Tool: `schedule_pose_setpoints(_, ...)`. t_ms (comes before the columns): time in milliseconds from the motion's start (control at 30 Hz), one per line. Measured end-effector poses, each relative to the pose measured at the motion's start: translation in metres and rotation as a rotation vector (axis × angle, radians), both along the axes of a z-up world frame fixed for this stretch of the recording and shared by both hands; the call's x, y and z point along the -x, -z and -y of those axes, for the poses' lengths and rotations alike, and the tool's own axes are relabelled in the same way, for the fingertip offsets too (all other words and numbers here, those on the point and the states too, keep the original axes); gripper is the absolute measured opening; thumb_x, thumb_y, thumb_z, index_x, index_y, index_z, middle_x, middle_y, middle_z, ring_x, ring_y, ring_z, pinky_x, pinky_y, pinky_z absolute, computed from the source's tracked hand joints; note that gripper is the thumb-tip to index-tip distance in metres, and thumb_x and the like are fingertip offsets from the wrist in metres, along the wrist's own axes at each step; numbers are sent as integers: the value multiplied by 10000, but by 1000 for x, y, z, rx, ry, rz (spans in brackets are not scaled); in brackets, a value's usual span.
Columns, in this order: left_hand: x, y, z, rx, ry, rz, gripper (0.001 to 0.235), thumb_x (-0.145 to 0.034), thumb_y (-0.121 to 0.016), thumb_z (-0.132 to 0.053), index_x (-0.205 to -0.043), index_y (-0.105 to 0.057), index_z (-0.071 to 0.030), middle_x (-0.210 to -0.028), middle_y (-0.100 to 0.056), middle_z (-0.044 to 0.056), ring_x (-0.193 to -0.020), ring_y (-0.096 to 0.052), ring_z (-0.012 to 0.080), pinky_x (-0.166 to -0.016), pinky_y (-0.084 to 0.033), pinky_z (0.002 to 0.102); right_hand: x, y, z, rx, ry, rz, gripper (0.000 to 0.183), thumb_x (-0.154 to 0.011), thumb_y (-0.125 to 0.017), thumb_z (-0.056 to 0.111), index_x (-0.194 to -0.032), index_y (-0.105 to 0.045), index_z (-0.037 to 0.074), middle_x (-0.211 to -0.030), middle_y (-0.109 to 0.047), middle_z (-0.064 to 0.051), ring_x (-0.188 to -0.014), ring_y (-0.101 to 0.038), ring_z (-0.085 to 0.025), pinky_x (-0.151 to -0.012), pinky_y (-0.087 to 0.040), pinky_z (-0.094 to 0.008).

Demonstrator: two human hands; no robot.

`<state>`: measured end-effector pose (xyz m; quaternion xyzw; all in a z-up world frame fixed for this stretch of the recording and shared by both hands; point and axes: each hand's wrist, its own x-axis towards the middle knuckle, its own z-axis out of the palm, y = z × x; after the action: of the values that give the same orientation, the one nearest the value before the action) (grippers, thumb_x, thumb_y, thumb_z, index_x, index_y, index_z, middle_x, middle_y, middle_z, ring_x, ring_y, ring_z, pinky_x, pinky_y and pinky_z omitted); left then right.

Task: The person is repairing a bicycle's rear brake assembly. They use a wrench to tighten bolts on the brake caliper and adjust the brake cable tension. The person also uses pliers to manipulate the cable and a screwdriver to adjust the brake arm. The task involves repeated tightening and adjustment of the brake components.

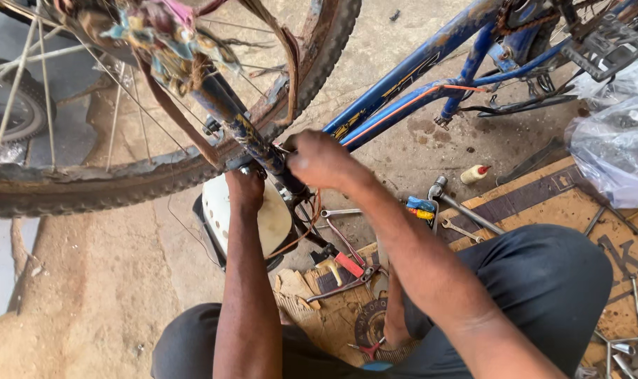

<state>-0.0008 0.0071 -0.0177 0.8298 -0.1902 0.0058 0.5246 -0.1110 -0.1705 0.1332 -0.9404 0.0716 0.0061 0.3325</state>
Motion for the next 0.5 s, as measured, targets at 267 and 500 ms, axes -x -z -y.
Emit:
schedule_pose_setpoints(267, -2, -1, 4, 81, -2, -180, 202, -891, -575, 67, -1087, -622, 48, -974, -700, 201, -867, -652, 311, -713, -540, 420, 33, 63, -39, -55, 233, 708, 414, -955, -602, 35, -1369, -613, 56, -961, -688, -190, -792, -686, -334, -678, -567, -433)
schedule_pose_setpoints(500, -3, -11, 5, -54, 16, -35, 272, -854, -592, 97, -1118, -631, 46, -1055, -694, 199, -918, -652, 301, -771, -540, 425, 16, 95, -38, -18, 241, 752, 549, -946, -610, -19, -1480, -506, 51, -887, -620, -149, -666, -639, -300, -558, -533, -394)
